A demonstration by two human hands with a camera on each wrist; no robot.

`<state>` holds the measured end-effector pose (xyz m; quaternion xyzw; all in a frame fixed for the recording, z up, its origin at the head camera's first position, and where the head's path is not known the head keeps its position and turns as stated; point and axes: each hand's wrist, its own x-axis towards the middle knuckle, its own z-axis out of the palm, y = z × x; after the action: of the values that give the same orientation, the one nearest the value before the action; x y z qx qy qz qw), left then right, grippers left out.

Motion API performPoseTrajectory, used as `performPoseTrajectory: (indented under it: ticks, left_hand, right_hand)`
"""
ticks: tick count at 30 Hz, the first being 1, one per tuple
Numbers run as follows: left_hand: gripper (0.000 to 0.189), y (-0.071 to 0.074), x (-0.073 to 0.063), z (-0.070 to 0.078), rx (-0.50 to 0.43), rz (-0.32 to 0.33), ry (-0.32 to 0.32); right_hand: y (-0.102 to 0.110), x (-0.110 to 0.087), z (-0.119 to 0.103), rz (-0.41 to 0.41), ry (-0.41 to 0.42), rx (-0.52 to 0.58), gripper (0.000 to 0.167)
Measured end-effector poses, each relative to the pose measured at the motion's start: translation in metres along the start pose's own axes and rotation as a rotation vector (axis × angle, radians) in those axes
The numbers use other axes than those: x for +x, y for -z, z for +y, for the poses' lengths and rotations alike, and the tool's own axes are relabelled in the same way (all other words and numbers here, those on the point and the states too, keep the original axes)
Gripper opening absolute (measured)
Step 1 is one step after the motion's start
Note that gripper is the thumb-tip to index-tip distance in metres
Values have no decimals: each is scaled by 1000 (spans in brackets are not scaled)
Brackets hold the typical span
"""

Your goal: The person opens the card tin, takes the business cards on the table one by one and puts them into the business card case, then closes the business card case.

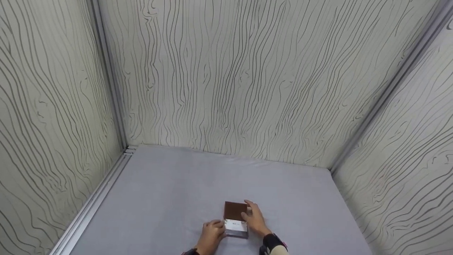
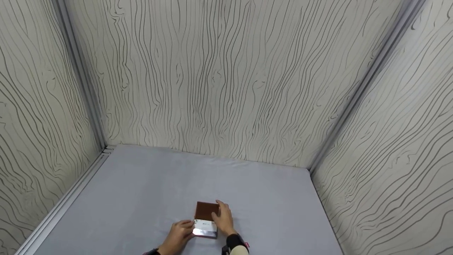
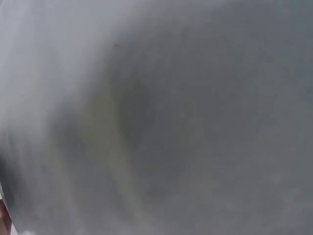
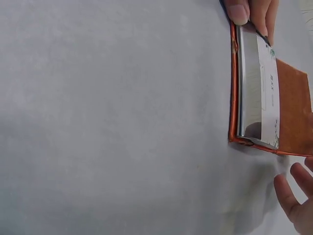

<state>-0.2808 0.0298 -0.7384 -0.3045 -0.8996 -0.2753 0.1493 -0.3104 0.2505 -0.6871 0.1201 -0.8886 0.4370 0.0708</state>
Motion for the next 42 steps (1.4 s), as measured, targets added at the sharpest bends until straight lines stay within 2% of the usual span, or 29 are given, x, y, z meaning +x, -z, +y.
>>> performPoseTrajectory:
  ticks: [6,11,14,16,20,26,29,32,36,42]
  left_hand:
    - [10,0,0,1,12,5,0]
    - [12,0,-1,3,-25,-12,38]
    - [17,-1,-1,2,-34,-19,57]
    - [19,-1,0,1,-25,-18,60]
    - [20,-1,0,0,-9,-23,63]
    - [17,-1,1,0,1,-22,49]
    - [20,-1,0,-1,-7,-11,50]
    - [23,-1,0,-2,-23,-8,58]
    - [21,-1,0,-1,-46,5,38]
    - [14,0,1,0,-58,29,13]
  right_hand:
    - [0,-3,-1,90,41,25,38]
    - [4,-6,2,106,49,57,26]
    - [9,-9,3,74,28,60,22]
    - [13,-10,5,25,8,50,23]
    - [21,-14,6,-91,27,2,27]
    - [27,-25,7,-224,57,77,28]
    - [28,-29,9,-274,53,75,32]
    - [26,-32,12,-283,46,11,36]
    - [20,-34,17,-256,24,-79,36]
    - [19,-37,19,-228,17,-119,38]
